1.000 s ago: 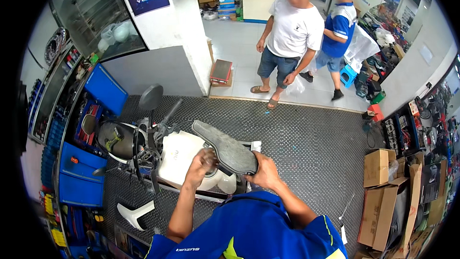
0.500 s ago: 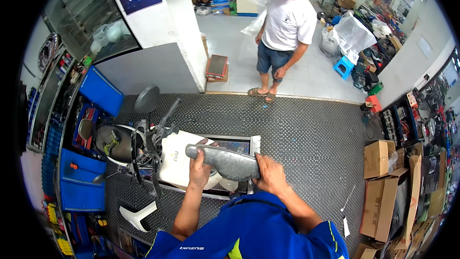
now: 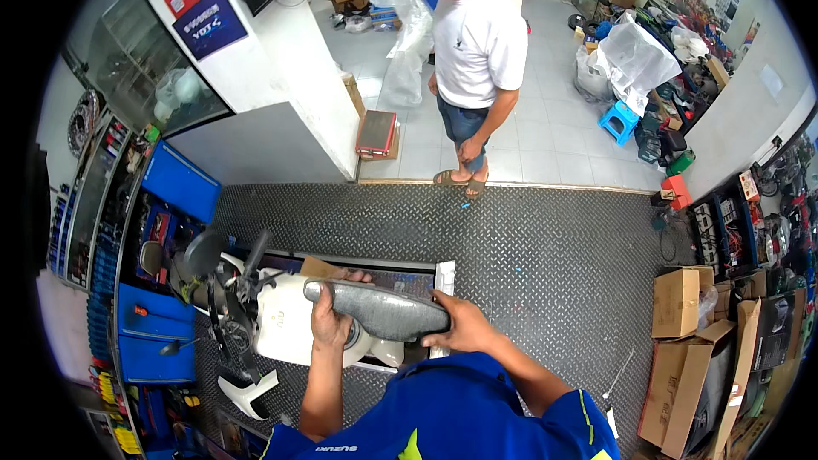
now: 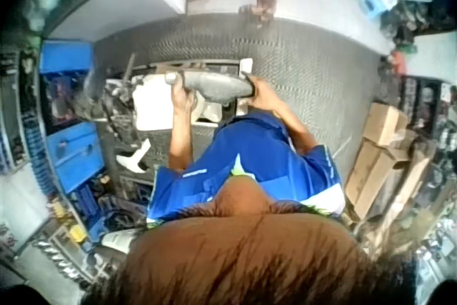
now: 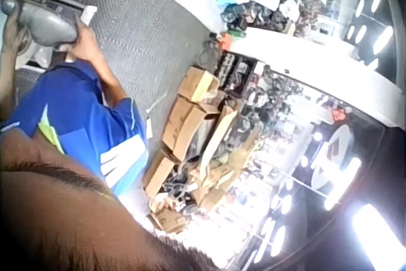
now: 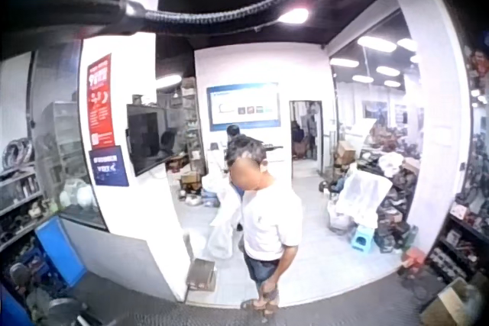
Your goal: The person uses a power drill to remove screws from the front assembly of a motorcycle, then removes the plastic cover by hand to access the internal components.
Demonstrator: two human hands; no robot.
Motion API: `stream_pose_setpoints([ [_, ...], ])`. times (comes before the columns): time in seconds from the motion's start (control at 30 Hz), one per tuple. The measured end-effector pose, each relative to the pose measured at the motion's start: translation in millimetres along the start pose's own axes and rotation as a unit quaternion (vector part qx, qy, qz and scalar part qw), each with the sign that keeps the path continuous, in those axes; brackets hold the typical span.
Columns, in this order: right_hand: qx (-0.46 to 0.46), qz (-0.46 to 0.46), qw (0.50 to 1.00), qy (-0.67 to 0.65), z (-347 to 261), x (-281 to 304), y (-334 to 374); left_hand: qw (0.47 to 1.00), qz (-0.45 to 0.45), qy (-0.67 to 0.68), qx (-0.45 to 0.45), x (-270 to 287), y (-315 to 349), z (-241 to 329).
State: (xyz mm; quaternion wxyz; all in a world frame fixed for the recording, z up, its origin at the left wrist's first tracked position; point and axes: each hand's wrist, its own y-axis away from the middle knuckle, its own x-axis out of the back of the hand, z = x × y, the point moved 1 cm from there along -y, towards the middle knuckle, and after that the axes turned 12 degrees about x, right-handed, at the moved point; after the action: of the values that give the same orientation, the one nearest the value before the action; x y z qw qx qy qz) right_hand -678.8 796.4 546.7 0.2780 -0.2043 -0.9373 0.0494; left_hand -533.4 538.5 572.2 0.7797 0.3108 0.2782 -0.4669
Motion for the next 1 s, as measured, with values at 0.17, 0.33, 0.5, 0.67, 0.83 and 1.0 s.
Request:
stream_pose_setpoints([
  [0.17,-0.178,-0.076,0.890,-0.412,64.6,74.9,18.3,0.999,-0.035,0.027,0.001,-33.6,-40.2,-21.2],
  [0.33,-0.146,-0.182,0.741,-0.629,76.7,103.8,-8.7,0.996,-0.063,0.060,0.006,-51.5,-76.1,-35.4],
  [0.5,-0.082,-0.199,0.777,-0.591,94.4,108.9,-29.4,0.997,-0.077,0.011,0.008,-60.7,-110.9,-27.5],
  [0.67,-0.019,-0.096,0.922,-0.375,104.1,130.8,-73.2,1.000,-0.002,-0.012,-0.008,-36.7,-158.8,-13.4],
  [0.83,0.007,-0.110,0.992,-0.060,67.3,171.3,-143.8,0.993,0.015,0.117,0.021,-27.7,-209.2,3.3],
  [1.0,0.029,-0.097,0.995,-0.009,73.7,173.3,-200.0,0.995,0.026,0.094,-0.005,-27.2,-256.5,42.4],
])
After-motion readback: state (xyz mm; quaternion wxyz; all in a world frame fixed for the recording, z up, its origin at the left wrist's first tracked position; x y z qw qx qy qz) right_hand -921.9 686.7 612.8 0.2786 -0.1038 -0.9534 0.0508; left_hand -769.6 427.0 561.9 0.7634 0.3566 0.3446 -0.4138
